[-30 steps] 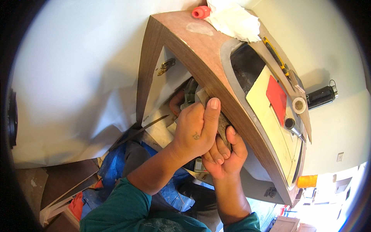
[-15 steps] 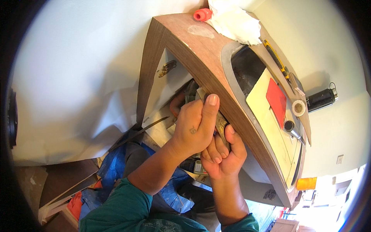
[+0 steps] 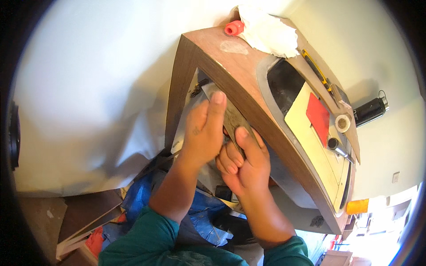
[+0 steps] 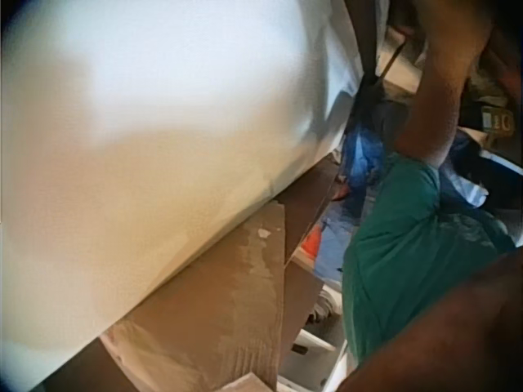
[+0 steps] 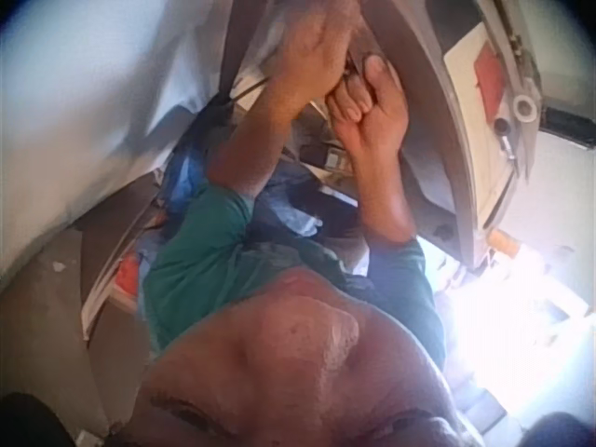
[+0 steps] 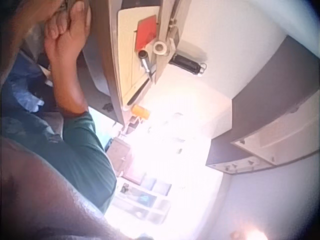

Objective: The person sits on the floor and uses a chisel to remove old adhesive or material from the edge of a wooden cabinet. They repeatedly scrape along the curved edge, occasionally pausing to inspect the surface.

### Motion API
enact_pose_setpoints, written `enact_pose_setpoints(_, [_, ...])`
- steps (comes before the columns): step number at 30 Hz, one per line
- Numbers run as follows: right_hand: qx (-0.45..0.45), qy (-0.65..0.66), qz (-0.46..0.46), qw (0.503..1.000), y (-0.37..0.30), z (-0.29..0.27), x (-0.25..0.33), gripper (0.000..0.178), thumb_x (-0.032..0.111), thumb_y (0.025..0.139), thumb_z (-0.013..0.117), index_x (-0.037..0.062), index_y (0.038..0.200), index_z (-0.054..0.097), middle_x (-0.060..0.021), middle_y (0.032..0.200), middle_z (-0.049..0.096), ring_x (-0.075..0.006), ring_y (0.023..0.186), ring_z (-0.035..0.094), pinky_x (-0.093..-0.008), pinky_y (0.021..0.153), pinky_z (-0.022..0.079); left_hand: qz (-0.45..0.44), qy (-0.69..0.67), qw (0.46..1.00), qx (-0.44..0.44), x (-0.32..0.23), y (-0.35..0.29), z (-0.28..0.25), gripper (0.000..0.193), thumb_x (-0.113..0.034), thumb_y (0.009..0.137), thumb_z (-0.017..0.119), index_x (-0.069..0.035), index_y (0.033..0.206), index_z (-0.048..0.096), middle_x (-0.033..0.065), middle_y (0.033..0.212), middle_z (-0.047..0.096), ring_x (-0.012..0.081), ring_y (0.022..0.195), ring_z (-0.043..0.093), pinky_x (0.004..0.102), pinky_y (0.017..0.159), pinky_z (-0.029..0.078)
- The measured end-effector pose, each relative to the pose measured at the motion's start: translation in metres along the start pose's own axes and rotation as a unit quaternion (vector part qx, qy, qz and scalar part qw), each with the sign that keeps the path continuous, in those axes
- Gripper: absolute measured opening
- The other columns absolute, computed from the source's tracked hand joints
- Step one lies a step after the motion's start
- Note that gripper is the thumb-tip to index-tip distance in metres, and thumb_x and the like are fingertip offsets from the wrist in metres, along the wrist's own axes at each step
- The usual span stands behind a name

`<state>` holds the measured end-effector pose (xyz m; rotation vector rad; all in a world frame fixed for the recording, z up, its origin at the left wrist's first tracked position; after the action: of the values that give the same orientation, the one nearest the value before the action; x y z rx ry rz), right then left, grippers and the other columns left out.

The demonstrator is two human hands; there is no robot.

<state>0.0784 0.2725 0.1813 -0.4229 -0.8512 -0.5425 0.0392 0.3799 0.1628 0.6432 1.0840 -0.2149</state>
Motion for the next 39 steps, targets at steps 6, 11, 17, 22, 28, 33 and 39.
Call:
enact_pose_setpoints(6, [0.039, 0.058, 0.035, 0.997, -0.021, -0.035, 0.001, 0.029, 0.028, 0.105, 0.049, 0.0003, 0.11, 0.055, 0.001, 0.052, 0.041, -0.0129, 0.039, 0.04, -0.027, 0.038, 0.035, 0.047, -0.03, 0.993, 0.105, 0.015, -0.025, 0.01, 0.033, -0.026, 0.107, 0.047, 0.001, 0.094, 0.062, 0.0227, 0.084, 0.064, 0.0436, 0.076, 0.063, 0.0467, 0.067, 0.049])
enact_pose_setpoints(11, [0.055, 0.135, 0.059, 0.988, -0.032, -0.051, -0.009, 0.033, 0.031, 0.104, 0.049, -0.0013, 0.111, 0.056, -0.0034, 0.055, 0.046, -0.019, 0.042, 0.046, -0.0304, 0.042, 0.04, 0.07, -0.147, 0.986, 0.021, 0.028, -0.031, 0.03, 0.041, -0.029, 0.107, 0.039, 0.002, 0.098, 0.065, 0.013, 0.082, 0.068, 0.0269, 0.068, 0.063, 0.0337, 0.069, 0.05])
enact_pose_setpoints(17, [0.034, 0.108, 0.057, 0.992, -0.034, -0.055, 0.001, 0.041, 0.034, 0.101, 0.053, -0.0036, 0.118, 0.052, -0.01, 0.064, 0.053, -0.0212, 0.043, 0.048, -0.0319, 0.044, 0.045, 0.052, -0.09, 0.993, 0.056, 0.017, -0.035, 0.03, 0.035, -0.025, 0.107, 0.043, 0.003, 0.098, 0.062, 0.0144, 0.08, 0.067, 0.0288, 0.069, 0.064, 0.0381, 0.069, 0.05])
enact_pose_setpoints(22, [0.096, 0.035, 0.069, 0.992, -0.036, -0.049, 0.014, 0.043, 0.031, 0.101, 0.053, -0.0072, 0.12, 0.048, -0.0106, 0.058, 0.05, -0.0214, 0.038, 0.045, -0.0311, 0.04, 0.043, 0.073, -0.029, 0.996, 0.051, 0.006, -0.034, 0.025, 0.026, -0.017, 0.105, 0.049, 0.002, 0.092, 0.06, 0.0185, 0.076, 0.064, 0.0396, 0.068, 0.063, 0.0444, 0.064, 0.048])
enact_pose_setpoints(28, [0.038, 0.064, 0.058, 0.996, -0.041, -0.052, 0.007, 0.045, 0.037, 0.105, 0.049, -0.0078, 0.114, 0.052, -0.0087, 0.052, 0.047, -0.0199, 0.035, 0.044, -0.0293, 0.036, 0.04, 0.063, 0.025, 0.994, 0.084, 0.014, -0.036, 0.023, 0.024, -0.016, 0.104, 0.052, 0.003, 0.09, 0.059, 0.0225, 0.074, 0.063, 0.044, 0.068, 0.062, 0.0487, 0.061, 0.046])
enact_pose_setpoints(33, [0.024, 0.073, 0.061, 0.995, -0.041, -0.056, 0.004, 0.049, 0.043, 0.108, 0.043, -0.0037, 0.118, 0.053, -0.0032, 0.049, 0.046, -0.0163, 0.034, 0.044, -0.0276, 0.035, 0.04, 0.064, 0.078, 0.988, 0.115, 0.008, -0.034, 0.021, 0.025, -0.016, 0.104, 0.052, 0.004, 0.09, 0.06, 0.0228, 0.073, 0.062, 0.044, 0.068, 0.062, 0.0488, 0.061, 0.047])
enact_pose_setpoints(39, [0.065, 0.036, 0.045, 0.996, -0.038, -0.058, 0.001, 0.046, 0.043, 0.11, 0.035, 0.0042, 0.127, 0.054, 0.0021, 0.048, 0.046, -0.0125, 0.034, 0.044, -0.0261, 0.035, 0.041, 0.046, 0.057, 0.992, 0.105, 0.008, -0.031, 0.021, 0.026, -0.016, 0.104, 0.053, 0.005, 0.09, 0.06, 0.0225, 0.07, 0.061, 0.0435, 0.064, 0.062, 0.0483, 0.058, 0.047])
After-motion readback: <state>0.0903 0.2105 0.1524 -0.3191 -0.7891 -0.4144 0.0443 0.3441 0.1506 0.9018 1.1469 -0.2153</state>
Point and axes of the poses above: each hand's wrist, its own y-axis towards the middle knuckle, its own z-axis out of the palm, x = y × z, the point moved 2 cm from there along y, towards the middle knuckle
